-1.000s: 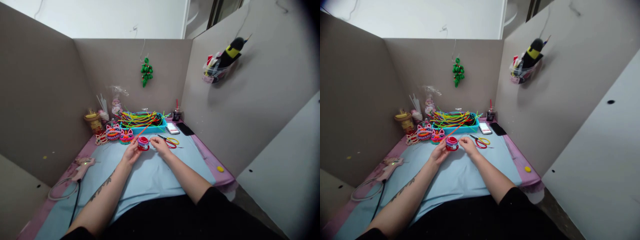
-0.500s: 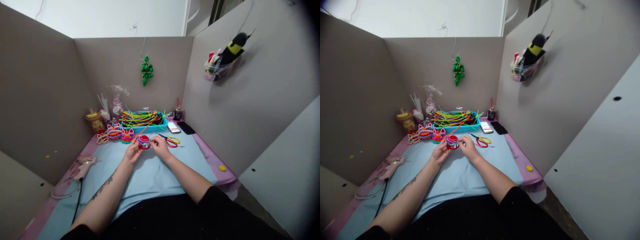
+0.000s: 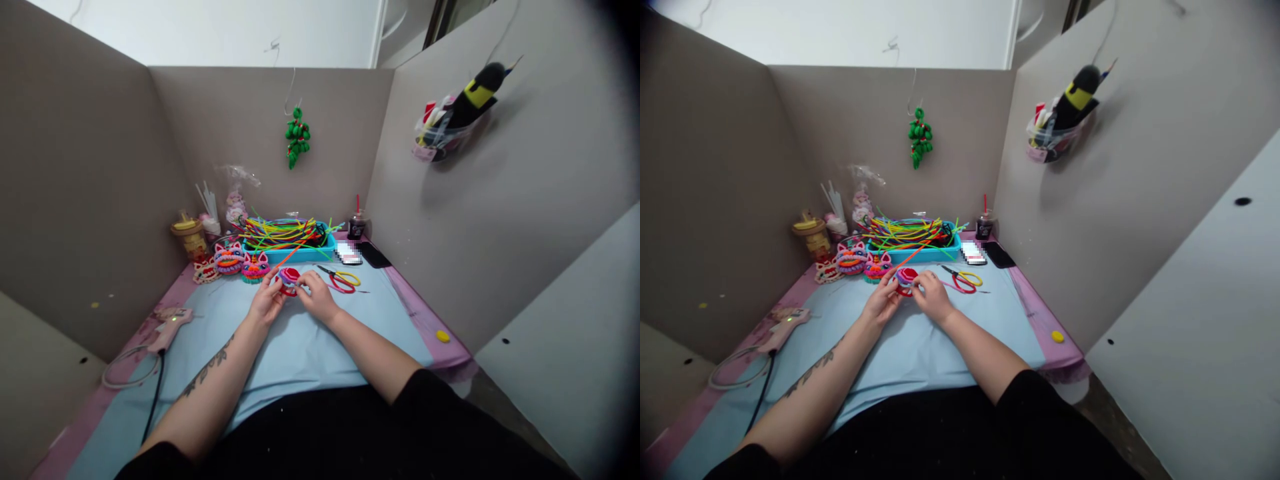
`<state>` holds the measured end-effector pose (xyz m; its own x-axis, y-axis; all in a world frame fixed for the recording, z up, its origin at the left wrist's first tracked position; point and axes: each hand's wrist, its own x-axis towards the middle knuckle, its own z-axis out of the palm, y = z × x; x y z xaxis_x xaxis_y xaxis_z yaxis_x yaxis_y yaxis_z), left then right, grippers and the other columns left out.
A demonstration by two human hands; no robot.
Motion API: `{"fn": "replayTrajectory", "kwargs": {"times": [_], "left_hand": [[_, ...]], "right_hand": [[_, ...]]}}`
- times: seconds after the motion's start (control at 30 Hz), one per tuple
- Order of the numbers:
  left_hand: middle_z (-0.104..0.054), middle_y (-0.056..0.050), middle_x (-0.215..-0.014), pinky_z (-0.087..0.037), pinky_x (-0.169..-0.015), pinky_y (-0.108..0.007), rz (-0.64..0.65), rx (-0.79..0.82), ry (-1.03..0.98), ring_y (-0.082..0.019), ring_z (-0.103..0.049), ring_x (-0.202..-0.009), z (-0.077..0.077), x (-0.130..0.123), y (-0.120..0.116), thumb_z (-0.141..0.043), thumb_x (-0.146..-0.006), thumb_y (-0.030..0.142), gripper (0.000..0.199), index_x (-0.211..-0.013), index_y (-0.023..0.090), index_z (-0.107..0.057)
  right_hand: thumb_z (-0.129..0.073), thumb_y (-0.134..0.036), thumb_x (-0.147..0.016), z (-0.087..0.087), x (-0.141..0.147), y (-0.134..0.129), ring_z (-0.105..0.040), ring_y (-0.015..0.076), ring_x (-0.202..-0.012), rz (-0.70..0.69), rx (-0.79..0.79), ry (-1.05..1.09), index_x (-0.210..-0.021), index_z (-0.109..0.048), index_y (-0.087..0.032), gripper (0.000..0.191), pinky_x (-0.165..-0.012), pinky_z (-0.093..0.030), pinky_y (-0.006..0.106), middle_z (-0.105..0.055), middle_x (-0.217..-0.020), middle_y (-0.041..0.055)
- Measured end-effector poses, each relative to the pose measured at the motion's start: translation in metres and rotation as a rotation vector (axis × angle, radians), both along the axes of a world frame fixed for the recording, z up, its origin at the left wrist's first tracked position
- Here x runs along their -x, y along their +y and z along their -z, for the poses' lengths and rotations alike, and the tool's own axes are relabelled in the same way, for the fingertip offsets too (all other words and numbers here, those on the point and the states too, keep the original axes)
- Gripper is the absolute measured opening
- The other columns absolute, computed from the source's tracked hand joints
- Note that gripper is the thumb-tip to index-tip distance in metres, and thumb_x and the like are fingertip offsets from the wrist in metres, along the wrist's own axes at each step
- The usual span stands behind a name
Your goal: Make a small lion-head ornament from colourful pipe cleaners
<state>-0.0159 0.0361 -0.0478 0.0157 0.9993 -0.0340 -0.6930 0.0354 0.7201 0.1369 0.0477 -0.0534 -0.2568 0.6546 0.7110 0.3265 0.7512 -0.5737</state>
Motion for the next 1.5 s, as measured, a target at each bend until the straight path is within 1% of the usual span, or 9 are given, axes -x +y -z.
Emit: {"fn": "replayTrajectory", "kwargs": {"times": [0.23,0.37,0.53,0.63,0.83,0.93,1.17,1.3,1.5], "left_hand": [[-0.065,-0.002,-0.086,-0.051,-0.074,-0.020,-0.105,0.031,-0.041,-0.008,-0.064,-0.075,-0.001,-0.001,0.003,-0.061,-0.072,0.000,0.033,-0.098,0.018,-0.055],[-0.065,0.000,-0.081,-0.051,-0.077,-0.021,-0.112,0.033,-0.049,-0.008,-0.063,-0.073,-0.001,-0.003,0.002,-0.063,-0.069,0.000,0.034,-0.097,0.019,-0.056],[-0.067,0.000,-0.082,-0.051,-0.068,-0.021,-0.050,-0.051,0.049,-0.010,-0.064,-0.069,-0.001,-0.005,-0.004,-0.072,-0.064,0.007,0.049,-0.107,0.020,-0.054],[-0.068,-0.001,-0.079,-0.050,-0.065,-0.022,-0.079,-0.071,0.129,-0.011,-0.064,-0.065,0.000,-0.006,-0.006,-0.076,-0.063,0.013,0.054,-0.111,0.021,-0.053],[-0.068,-0.001,-0.079,-0.049,-0.067,-0.023,-0.141,-0.078,0.169,-0.012,-0.064,-0.068,-0.001,-0.012,-0.008,-0.079,-0.060,0.018,0.059,-0.112,0.020,-0.051],[-0.068,-0.001,-0.081,-0.049,-0.069,-0.024,-0.146,-0.090,0.173,-0.013,-0.065,-0.070,-0.002,-0.016,-0.010,-0.080,-0.060,0.020,0.063,-0.114,0.021,-0.049],[-0.065,0.000,-0.076,-0.047,-0.063,-0.025,-0.202,-0.058,0.186,-0.014,-0.064,-0.067,-0.001,-0.019,-0.010,-0.079,-0.061,0.026,0.061,-0.113,0.021,-0.046],[-0.066,-0.001,-0.073,-0.046,-0.066,-0.025,-0.265,-0.029,0.183,-0.012,-0.063,-0.064,-0.004,-0.023,-0.011,-0.081,-0.055,0.023,0.069,-0.114,0.018,-0.045],[-0.067,-0.001,-0.076,-0.047,-0.070,-0.025,-0.257,-0.027,0.145,-0.011,-0.063,-0.066,-0.002,-0.027,-0.011,-0.081,-0.055,0.021,0.068,-0.113,0.018,-0.045]], "right_hand": [[-0.054,-0.031,-0.078,0.000,0.001,0.004,-0.049,0.0142,-0.063,-0.013,0.409,0.304,-0.079,-0.053,-0.020,0.011,-0.061,-0.039,0.027,-0.054,-0.069,0.0000],[-0.058,-0.037,-0.074,0.001,0.000,0.008,-0.048,0.0136,-0.059,-0.048,0.511,0.439,-0.076,-0.053,-0.020,0.017,-0.060,-0.038,0.026,-0.053,-0.064,-0.0016],[-0.058,-0.035,-0.075,-0.002,0.000,0.004,-0.049,0.0140,-0.061,-0.022,0.478,0.391,-0.075,-0.054,-0.020,0.015,-0.060,-0.038,0.027,-0.056,-0.069,-0.0001],[-0.054,-0.030,-0.077,-0.002,0.001,0.001,-0.049,0.0146,-0.064,0.023,0.432,0.317,-0.077,-0.054,-0.020,0.010,-0.060,-0.039,0.027,-0.056,-0.072,0.0009],[-0.056,-0.020,-0.077,-0.002,0.002,-0.003,-0.050,0.0207,-0.092,0.131,-0.003,0.054,-0.086,-0.059,-0.020,0.009,-0.082,-0.041,0.035,-0.055,-0.091,0.0062],[-0.055,-0.021,-0.081,-0.003,0.002,-0.003,-0.049,0.0211,-0.093,0.186,-0.109,-0.042,-0.082,-0.062,-0.020,0.007,-0.086,-0.040,0.037,-0.054,-0.089,0.0070],[-0.051,-0.019,-0.085,-0.001,0.004,-0.004,-0.047,0.0225,-0.093,0.213,-0.163,-0.184,-0.084,-0.064,-0.020,0.013,-0.085,-0.040,0.037,-0.057,-0.094,0.0089],[-0.052,-0.018,-0.084,-0.002,0.005,-0.005,-0.047,0.0221,-0.091,0.238,-0.147,-0.172,-0.081,-0.063,-0.019,0.011,-0.085,-0.039,0.037,-0.056,-0.092,0.0081],[-0.051,-0.015,-0.082,-0.003,0.006,-0.004,-0.047,0.0229,-0.090,0.288,-0.119,-0.132,-0.078,-0.061,-0.019,0.011,-0.083,-0.040,0.038,-0.055,-0.090,0.0088]]}}
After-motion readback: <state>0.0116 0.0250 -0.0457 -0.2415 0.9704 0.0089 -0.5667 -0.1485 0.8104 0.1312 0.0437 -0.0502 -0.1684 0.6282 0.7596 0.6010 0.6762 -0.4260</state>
